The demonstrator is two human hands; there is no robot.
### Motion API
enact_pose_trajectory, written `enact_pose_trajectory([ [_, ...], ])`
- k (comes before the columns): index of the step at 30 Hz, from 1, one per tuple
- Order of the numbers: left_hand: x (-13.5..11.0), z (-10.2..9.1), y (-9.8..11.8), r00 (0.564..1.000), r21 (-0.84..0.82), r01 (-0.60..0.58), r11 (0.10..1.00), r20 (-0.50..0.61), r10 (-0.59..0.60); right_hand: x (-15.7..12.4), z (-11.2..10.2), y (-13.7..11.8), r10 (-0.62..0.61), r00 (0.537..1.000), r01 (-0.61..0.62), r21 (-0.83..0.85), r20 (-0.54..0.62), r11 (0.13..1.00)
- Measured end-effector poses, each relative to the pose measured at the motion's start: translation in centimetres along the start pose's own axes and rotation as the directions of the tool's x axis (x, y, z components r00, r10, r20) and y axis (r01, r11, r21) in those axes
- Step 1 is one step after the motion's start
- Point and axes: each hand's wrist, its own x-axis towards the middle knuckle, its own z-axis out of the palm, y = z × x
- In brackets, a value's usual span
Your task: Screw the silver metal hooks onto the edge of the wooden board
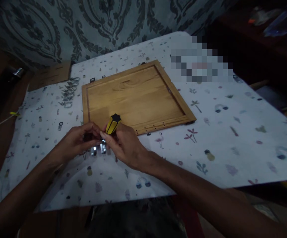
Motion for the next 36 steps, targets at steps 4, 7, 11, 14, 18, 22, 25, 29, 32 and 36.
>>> enact_pose_trajectory([
  [4,0.1,0.1,0.0,1.000,0.008,0.027,1.000,0.009,-0.027,0.1,0.0,0.2,-0.025,1.000,0.025,-0.009,0.014,1.000],
  [7,0.2,0.1,0.1,0.999,0.002,0.033,0.999,0.008,-0.033,0.1,0.0,0.4,-0.044,0.999,0.045,-0.020,0.012,0.999],
  [11,0.1,0.1,0.0,0.999,0.000,0.047,0.999,-0.007,-0.047,0.0,0.0,0.3,-0.055,0.998,0.055,-0.027,0.007,0.998],
  [14,0.1,0.2,-0.3,0.999,0.009,0.051,0.999,-0.008,-0.051,0.0,0.0,0.4,-0.054,0.999,0.054,-0.035,0.005,0.998],
  [18,0.2,0.3,-0.5,1.000,0.035,0.005,0.999,-0.016,-0.005,0.0,0.0,0.5,-0.065,0.998,0.065,-0.047,0.001,0.997],
  [22,-0.1,0.5,-0.5,0.999,0.072,-0.030,0.997,-0.036,0.033,0.0,0.1,0.4,-0.057,0.998,0.057,-0.021,0.004,0.998],
  [25,-0.5,0.6,-0.5,0.994,0.093,-0.071,0.993,-0.073,0.078,0.0,0.1,0.3,-0.049,0.999,0.049,-0.001,0.004,0.999],
  [29,-0.8,0.7,-0.5,0.986,0.132,-0.113,0.985,-0.110,0.128,0.0,0.1,0.2,-0.046,0.999,0.046,0.006,0.002,0.999],
  [32,-0.8,0.6,-0.3,0.988,0.146,-0.103,0.984,-0.100,0.118,0.0,0.1,0.1,-0.035,0.999,0.035,0.010,0.002,0.999],
  [36,-0.8,0.5,0.0,0.990,0.157,-0.095,0.983,-0.086,0.109,0.0,0.1,0.2,-0.038,0.999,0.038,0.010,0.006,0.999],
])
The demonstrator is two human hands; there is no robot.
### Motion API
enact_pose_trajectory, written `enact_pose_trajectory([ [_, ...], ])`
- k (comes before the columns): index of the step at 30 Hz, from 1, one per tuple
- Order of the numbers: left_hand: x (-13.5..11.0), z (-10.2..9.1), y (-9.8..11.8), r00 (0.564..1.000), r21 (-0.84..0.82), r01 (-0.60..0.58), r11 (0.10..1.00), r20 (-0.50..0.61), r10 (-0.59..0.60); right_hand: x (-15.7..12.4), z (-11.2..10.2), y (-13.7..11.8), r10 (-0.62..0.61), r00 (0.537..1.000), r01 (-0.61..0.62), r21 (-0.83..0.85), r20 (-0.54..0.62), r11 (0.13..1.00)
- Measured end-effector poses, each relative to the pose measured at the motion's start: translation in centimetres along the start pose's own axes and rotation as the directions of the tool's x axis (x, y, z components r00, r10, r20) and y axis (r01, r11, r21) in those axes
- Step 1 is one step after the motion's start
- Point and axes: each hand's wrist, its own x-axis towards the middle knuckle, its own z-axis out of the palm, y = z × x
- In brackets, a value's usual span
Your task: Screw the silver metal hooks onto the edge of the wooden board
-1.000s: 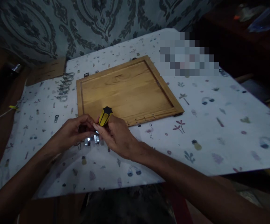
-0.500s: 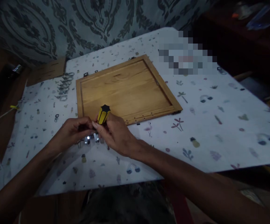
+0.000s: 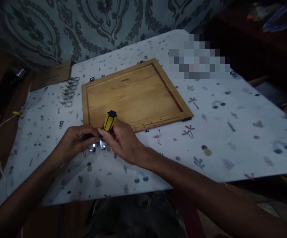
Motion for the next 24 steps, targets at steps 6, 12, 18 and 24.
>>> enact_pose_trajectory([
  [6,-0.17,-0.18,0.28,1.000,0.014,0.006,1.000,-0.007,-0.006,0.01,0.07,0.09,-0.019,1.000,0.020,0.028,-0.023,0.999],
  [12,-0.61,-0.24,0.09,0.999,0.021,-0.014,1.000,-0.034,0.015,0.01,-0.03,-0.18,-0.009,1.000,0.009,-0.003,-0.012,1.000],
  [18,-0.73,-0.12,0.28,0.999,-0.009,-0.015,1.000,-0.036,0.015,-0.06,0.01,-0.08,-0.004,1.000,0.004,0.016,-0.006,1.000],
  [24,-0.84,-0.11,0.27,1.000,0.011,-0.009,1.000,-0.017,0.009,-0.04,0.14,0.03,0.012,1.000,-0.011,0.028,-0.014,1.000],
])
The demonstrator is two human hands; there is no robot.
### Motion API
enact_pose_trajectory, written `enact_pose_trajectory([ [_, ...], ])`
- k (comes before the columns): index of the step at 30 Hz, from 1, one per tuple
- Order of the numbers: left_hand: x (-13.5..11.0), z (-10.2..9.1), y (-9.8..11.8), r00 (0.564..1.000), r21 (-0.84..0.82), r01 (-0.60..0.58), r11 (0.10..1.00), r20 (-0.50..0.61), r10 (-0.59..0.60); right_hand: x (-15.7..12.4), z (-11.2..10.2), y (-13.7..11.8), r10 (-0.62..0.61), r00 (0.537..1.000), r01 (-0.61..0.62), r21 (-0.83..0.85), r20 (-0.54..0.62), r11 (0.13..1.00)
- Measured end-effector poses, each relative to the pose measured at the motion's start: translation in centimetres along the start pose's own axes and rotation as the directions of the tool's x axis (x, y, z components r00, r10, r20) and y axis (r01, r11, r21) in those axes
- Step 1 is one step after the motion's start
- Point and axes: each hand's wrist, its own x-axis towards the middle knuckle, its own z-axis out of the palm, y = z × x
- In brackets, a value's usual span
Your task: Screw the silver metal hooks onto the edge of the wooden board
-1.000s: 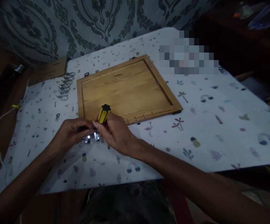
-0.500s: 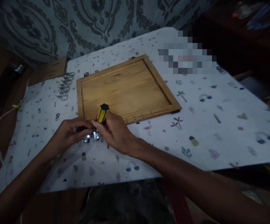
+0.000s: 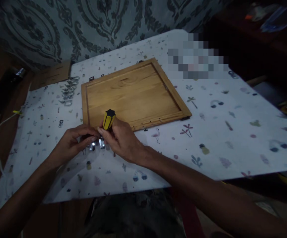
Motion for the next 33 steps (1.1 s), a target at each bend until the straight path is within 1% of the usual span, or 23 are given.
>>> enact_pose_trajectory([
  [7,-0.2,0.0,-0.3,1.000,-0.002,-0.019,1.000,-0.020,0.019,0.0,0.0,-0.1,0.019,1.000,-0.019,0.004,0.010,1.000],
  [11,-0.8,0.0,0.2,0.996,0.013,-0.024,1.000,-0.080,0.025,0.0,-0.1,-0.1,0.014,1.000,-0.014,-0.002,0.007,1.000],
  [13,-1.4,0.2,0.5,0.990,0.070,-0.022,0.997,-0.139,0.031,0.1,-0.2,-0.1,0.022,1.000,-0.022,-0.007,0.008,1.000],
  [16,-2.3,1.1,0.6,0.975,0.238,0.014,0.971,-0.219,0.040,0.1,-0.2,-0.2,0.035,0.999,-0.034,-0.008,0.023,0.999],
  [19,-2.8,2.3,0.2,0.968,0.386,0.049,0.921,-0.247,0.052,0.1,-0.2,-0.3,0.046,0.999,-0.046,0.006,0.028,0.999],
  [22,-3.0,3.5,-0.3,0.965,0.452,0.060,0.890,-0.253,0.063,0.1,-0.1,-0.3,0.046,0.999,-0.046,0.010,0.012,0.999],
  [26,-2.8,4.3,-0.9,0.960,0.466,0.057,0.883,-0.267,0.079,0.1,0.0,-0.2,0.019,1.000,-0.019,-0.006,-0.005,1.000],
  [29,-2.7,4.2,-1.1,0.960,0.447,0.040,0.893,-0.266,0.090,0.1,0.0,-0.2,0.041,0.999,-0.041,-0.005,0.000,0.999],
  [33,-2.7,3.9,-1.4,0.968,0.395,0.027,0.918,-0.238,0.075,0.0,0.1,-0.3,0.078,0.997,-0.078,-0.012,-0.003,0.997],
])
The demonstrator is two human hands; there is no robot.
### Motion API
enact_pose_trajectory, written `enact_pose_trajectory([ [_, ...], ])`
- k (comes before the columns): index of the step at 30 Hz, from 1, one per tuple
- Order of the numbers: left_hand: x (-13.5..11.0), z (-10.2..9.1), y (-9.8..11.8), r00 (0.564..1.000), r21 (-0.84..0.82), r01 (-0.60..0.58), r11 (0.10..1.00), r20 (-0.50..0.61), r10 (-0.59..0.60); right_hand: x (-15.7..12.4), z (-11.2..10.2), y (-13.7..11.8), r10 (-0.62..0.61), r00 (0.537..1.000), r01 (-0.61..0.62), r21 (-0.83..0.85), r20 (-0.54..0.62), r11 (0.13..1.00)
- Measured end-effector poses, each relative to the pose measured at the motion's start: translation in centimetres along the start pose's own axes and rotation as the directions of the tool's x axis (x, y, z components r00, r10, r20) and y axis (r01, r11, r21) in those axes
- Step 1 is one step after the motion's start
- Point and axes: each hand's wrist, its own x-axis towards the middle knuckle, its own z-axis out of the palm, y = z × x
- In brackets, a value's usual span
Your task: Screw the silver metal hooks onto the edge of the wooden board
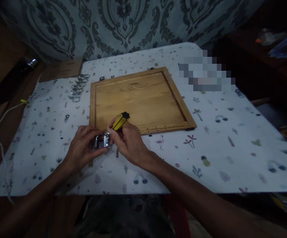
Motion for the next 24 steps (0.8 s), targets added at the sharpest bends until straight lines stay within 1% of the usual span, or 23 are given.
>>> enact_pose_trajectory([
  [4,0.03,0.05,-0.22,1.000,-0.032,0.008,0.999,-0.014,-0.008,-0.07,0.07,0.25,0.010,1.000,-0.010,0.016,0.002,1.000],
  [7,0.10,0.19,-0.27,1.000,-0.043,0.013,0.999,-0.020,-0.013,-0.14,0.19,0.46,0.035,0.999,-0.033,0.078,-0.013,0.996],
  [10,0.17,0.25,-0.28,0.999,-0.057,0.017,0.998,-0.026,-0.019,-0.19,0.25,0.51,0.070,0.998,-0.069,0.122,-0.004,0.990],
  [24,0.25,0.10,-0.42,1.000,-0.110,0.006,0.994,-0.024,-0.009,-0.38,0.37,0.40,0.070,0.998,-0.070,0.122,0.009,0.990],
])
